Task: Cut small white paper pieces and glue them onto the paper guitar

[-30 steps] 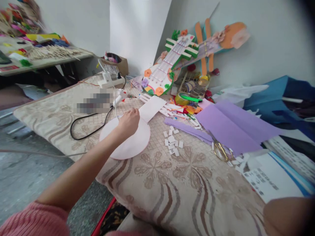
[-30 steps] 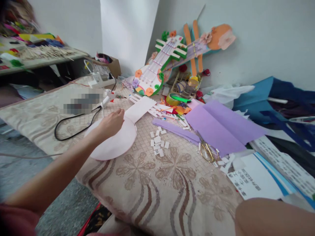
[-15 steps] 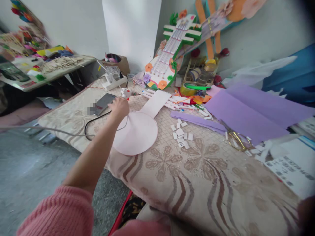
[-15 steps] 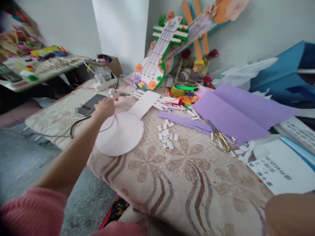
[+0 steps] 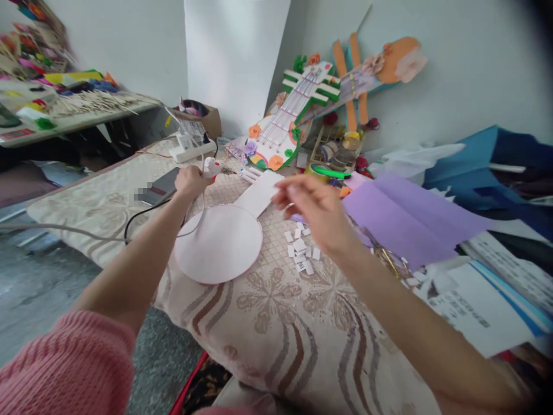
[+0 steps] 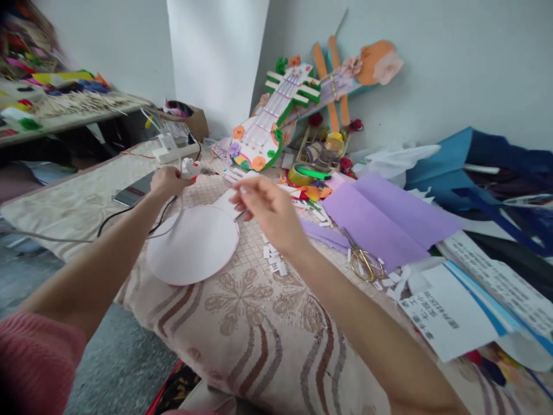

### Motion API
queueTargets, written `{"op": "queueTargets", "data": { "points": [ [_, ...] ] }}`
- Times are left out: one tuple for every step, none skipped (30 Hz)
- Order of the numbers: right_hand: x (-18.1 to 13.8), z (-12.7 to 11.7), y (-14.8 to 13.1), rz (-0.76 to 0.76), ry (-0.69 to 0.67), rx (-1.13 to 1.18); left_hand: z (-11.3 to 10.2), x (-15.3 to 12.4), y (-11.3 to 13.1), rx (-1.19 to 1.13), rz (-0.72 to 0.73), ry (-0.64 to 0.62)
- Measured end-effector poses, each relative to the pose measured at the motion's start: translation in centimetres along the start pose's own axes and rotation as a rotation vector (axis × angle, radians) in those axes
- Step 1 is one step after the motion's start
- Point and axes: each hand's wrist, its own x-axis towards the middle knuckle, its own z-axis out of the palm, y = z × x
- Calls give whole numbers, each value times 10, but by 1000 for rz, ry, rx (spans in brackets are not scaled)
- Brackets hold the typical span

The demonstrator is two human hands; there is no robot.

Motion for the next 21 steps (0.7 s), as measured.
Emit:
{"op": "queueTargets", "data": {
  "points": [
    [11, 9, 11, 65, -23, 37, -5, -4, 3, -15, 13, 31],
    [23, 21, 24, 145, -33, 85, -9, -8, 6, -23, 17, 60],
    [36, 33, 38, 223, -27, 136, -14, -13, 10, -32, 38, 83],
    [49, 46, 51, 308, 16, 197, -17, -18, 15, -34, 48, 105],
    [62, 59, 62, 316, 42, 225, -20, -23, 19, -37, 77, 128],
    [73, 71, 72, 311, 63, 247, -20, -28, 23, -40, 121, 144],
    [84, 82, 79, 305, 86, 270, -19, -33, 27, -45, 152, 156],
    [92, 92, 83, 298, 104, 294, -17, -38, 30, -50, 182, 163],
    [99, 100, 87, 291, 121, 322, -13, -42, 32, -58, 215, 157],
    [105, 106, 89, 289, 150, 366, -9, -45, 33, -69, 247, 164],
    [110, 110, 91, 295, 193, 428, -6, -47, 34, -80, 280, 174],
    [114, 113, 92, 302, 233, 476, -2, -47, 33, -96, 311, 171],
    [118, 114, 94, 311, 273, 513, -1, -47, 32, -116, 342, 162],
    [121, 114, 96, 320, 307, 532, 0, -46, 31, -140, 369, 138],
    [124, 113, 97, 327, 333, 532, -1, -44, 29, -166, 394, 102],
    [126, 111, 99, 332, 358, 525, -4, -41, 26, -191, 412, 62],
    [128, 108, 99, 335, 382, 516, -9, -39, 23, -209, 421, 20],
    [130, 104, 99, 334, 403, 510, -15, -37, 20, -216, 415, -17],
    [131, 99, 98, 330, 424, 505, -22, -35, 16, -212, 395, -49],
    [131, 92, 97, 317, 445, 501, -30, -34, 12, -188, 357, -83],
    [130, 84, 94, 296, 466, 498, -38, -33, 8, -151, 299, -99]
  ]
}}
